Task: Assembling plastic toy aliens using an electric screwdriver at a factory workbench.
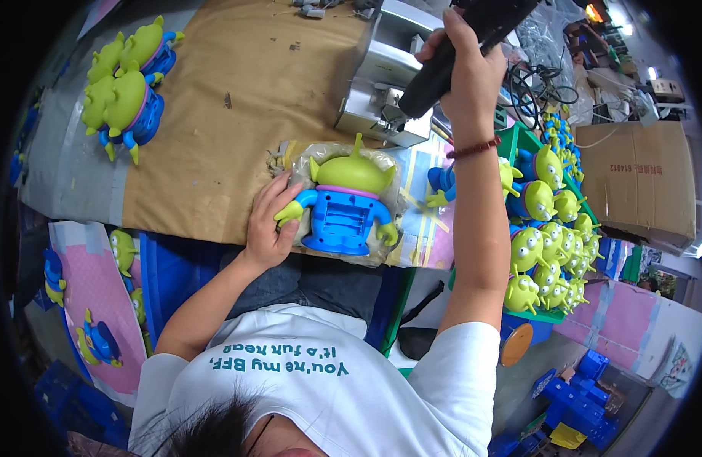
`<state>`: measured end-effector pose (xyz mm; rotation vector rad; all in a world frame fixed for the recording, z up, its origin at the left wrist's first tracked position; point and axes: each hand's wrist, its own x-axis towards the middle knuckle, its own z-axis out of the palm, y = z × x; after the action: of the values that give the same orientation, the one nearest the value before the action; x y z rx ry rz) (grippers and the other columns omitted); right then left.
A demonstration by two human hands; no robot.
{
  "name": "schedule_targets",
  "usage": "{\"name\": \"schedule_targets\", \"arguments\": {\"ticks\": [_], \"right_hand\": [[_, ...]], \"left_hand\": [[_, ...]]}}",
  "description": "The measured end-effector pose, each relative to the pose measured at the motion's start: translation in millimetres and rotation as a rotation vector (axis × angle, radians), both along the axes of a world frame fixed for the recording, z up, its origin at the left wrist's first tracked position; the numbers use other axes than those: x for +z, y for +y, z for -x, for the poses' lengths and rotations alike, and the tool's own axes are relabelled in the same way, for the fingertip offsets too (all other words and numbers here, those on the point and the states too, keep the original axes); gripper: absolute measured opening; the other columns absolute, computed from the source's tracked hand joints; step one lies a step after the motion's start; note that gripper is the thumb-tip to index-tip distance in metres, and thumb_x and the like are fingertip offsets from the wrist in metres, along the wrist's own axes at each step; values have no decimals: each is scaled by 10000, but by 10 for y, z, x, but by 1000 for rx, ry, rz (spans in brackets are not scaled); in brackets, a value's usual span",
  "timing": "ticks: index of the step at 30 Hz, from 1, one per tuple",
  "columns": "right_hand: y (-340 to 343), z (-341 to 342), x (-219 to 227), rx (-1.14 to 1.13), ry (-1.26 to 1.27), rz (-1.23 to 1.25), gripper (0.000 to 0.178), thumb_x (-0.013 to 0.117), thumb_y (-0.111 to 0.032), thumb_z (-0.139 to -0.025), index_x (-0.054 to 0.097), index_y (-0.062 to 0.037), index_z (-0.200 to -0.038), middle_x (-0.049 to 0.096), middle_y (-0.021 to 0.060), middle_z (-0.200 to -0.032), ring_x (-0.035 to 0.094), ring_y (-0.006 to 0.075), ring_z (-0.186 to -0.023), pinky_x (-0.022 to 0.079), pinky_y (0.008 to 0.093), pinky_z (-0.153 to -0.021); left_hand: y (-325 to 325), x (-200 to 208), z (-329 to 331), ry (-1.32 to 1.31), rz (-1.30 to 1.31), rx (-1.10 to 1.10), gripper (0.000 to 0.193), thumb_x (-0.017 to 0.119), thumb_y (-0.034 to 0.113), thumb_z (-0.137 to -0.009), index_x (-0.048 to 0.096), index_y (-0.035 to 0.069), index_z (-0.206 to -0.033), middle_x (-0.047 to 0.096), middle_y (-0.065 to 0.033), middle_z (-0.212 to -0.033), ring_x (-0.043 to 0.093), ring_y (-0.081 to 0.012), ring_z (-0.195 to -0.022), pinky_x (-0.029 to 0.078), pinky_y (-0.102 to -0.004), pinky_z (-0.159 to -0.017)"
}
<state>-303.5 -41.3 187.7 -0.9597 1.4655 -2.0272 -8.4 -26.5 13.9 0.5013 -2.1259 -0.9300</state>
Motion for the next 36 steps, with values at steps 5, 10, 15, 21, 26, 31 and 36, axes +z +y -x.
{"name": "schedule_targets", "arguments": {"ticks": [5, 10, 15, 21, 26, 31, 36], "right_hand": [[429, -413, 289, 201, -12, 75, 489, 493, -310, -958, 428, 28, -1306, 535, 78, -779, 512, 177, -658, 445, 356, -661], [705, -975, 237, 328, 76, 162, 664, 526, -429, -919, 328, 3, -1384, 513, 68, -796, 500, 172, -643, 434, 364, -644], [748, -1212, 113, 296, 141, 148, 723, 572, -440, -894, 297, -12, -1408, 512, 72, -810, 526, 179, -659, 456, 367, -654], [748, -1212, -209, 349, 264, 97, 534, 610, -267, -871, 386, -5, -1279, 546, 105, -846, 567, 216, -705, 494, 373, -689], [845, -1177, -419, 462, 343, -16, 474, 626, -217, -850, 422, -9, -1224, 553, 91, -856, 568, 207, -725, 489, 362, -703], [923, -1146, -501, 520, 358, -68, 417, 642, -167, -829, 459, -12, -1169, 560, 78, -866, 570, 199, -744, 484, 350, -718], [953, -1141, -541, 558, 355, -129, 362, 659, -117, -807, 495, -16, -1114, 567, 64, -876, 571, 190, -763, 479, 339, -732]], "left_hand": [[3, -16, -6, 30, -32, 11, 464, 501, 366, -942, 569, 42, -1267, 500, -233, -1332, 474, -393, -1226, 338, -448, -1039], [-5, -19, -4, 42, -17, 7, 439, 517, 338, -933, 574, 62, -1271, 505, -231, -1325, 479, -395, -1213, 337, -454, -1034], [-8, 2, -5, 35, -22, 7, 423, 525, 304, -926, 573, 65, -1272, 506, -233, -1322, 478, -394, -1215, 335, -454, -1036], [-20, 27, -5, 32, -2, -18, 399, 500, 255, -948, 565, 16, -1261, 497, -246, -1330, 473, -397, -1231, 339, -433, -1046], [-10, 7, -23, 29, -31, 6, 399, 555, 245, -906, 578, 67, -1263, 504, -230, -1327, 469, -393, -1228, 330, -452, -1044], [-1, 11, -24, 18, -41, 5, 396, 552, 244, -907, 579, 57, -1255, 505, -236, -1327, 468, -395, -1232, 330, -454, -1048], [9, 16, -9, 24, -49, -2, 388, 546, 236, -912, 580, 56, -1254, 501, -237, -1332, 467, -399, -1230, 328, -453, -1049]]}}
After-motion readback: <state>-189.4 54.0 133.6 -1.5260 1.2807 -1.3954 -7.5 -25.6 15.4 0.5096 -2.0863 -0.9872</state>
